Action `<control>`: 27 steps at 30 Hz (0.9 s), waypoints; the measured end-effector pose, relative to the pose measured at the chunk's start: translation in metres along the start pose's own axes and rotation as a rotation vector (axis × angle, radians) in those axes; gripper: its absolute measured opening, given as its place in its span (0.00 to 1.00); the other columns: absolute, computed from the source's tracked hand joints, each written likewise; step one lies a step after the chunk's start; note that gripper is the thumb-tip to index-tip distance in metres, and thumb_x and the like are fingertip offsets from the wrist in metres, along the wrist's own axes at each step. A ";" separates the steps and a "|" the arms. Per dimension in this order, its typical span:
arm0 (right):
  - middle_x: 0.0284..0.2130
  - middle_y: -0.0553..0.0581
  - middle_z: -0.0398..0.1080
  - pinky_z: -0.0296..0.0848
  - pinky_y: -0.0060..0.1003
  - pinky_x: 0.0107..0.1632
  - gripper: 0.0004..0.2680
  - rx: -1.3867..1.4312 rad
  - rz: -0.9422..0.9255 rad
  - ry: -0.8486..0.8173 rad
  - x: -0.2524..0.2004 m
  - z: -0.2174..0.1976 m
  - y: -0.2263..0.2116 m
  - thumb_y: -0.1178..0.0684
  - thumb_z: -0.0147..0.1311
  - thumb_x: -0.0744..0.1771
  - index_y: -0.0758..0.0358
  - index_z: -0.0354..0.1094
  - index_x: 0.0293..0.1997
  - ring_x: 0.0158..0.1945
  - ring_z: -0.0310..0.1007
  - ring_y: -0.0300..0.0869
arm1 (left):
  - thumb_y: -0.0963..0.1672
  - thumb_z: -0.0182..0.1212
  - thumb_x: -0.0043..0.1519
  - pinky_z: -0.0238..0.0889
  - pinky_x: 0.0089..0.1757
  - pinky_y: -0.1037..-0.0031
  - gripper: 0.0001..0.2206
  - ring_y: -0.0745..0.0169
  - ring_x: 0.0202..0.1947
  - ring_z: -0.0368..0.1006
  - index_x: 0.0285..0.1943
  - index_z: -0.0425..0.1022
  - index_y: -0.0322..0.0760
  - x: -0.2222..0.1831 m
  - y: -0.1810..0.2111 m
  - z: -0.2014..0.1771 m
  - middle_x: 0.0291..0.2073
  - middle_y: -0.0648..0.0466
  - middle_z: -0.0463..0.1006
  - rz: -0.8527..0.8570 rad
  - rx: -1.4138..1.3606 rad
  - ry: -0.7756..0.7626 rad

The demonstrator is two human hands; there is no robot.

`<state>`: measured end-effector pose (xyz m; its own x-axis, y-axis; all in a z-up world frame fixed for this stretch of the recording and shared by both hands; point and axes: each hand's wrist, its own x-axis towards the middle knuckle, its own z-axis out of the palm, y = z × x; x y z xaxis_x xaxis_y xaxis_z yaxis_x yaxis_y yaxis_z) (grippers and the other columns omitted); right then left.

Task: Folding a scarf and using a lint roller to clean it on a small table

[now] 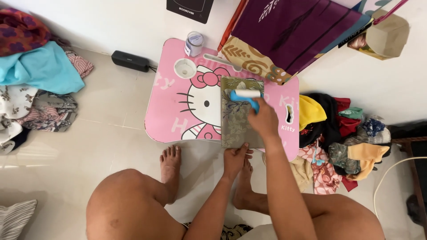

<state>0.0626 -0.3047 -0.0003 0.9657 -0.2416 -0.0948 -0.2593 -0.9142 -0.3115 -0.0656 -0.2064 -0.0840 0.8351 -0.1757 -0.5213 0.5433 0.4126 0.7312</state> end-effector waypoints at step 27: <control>0.41 0.62 0.79 0.74 0.55 0.55 0.15 0.041 0.091 -0.008 0.003 -0.047 0.016 0.45 0.53 0.64 0.43 0.73 0.56 0.52 0.77 0.60 | 0.46 0.62 0.63 0.69 0.34 0.77 0.11 0.64 0.27 0.80 0.36 0.82 0.32 -0.008 0.012 0.032 0.28 0.50 0.84 -0.101 0.023 0.065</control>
<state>0.0620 -0.3355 0.0385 0.9380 -0.3207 -0.1317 -0.3466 -0.8745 -0.3393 -0.0631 -0.2281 -0.0567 0.7688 -0.1571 -0.6199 0.6272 0.3746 0.6829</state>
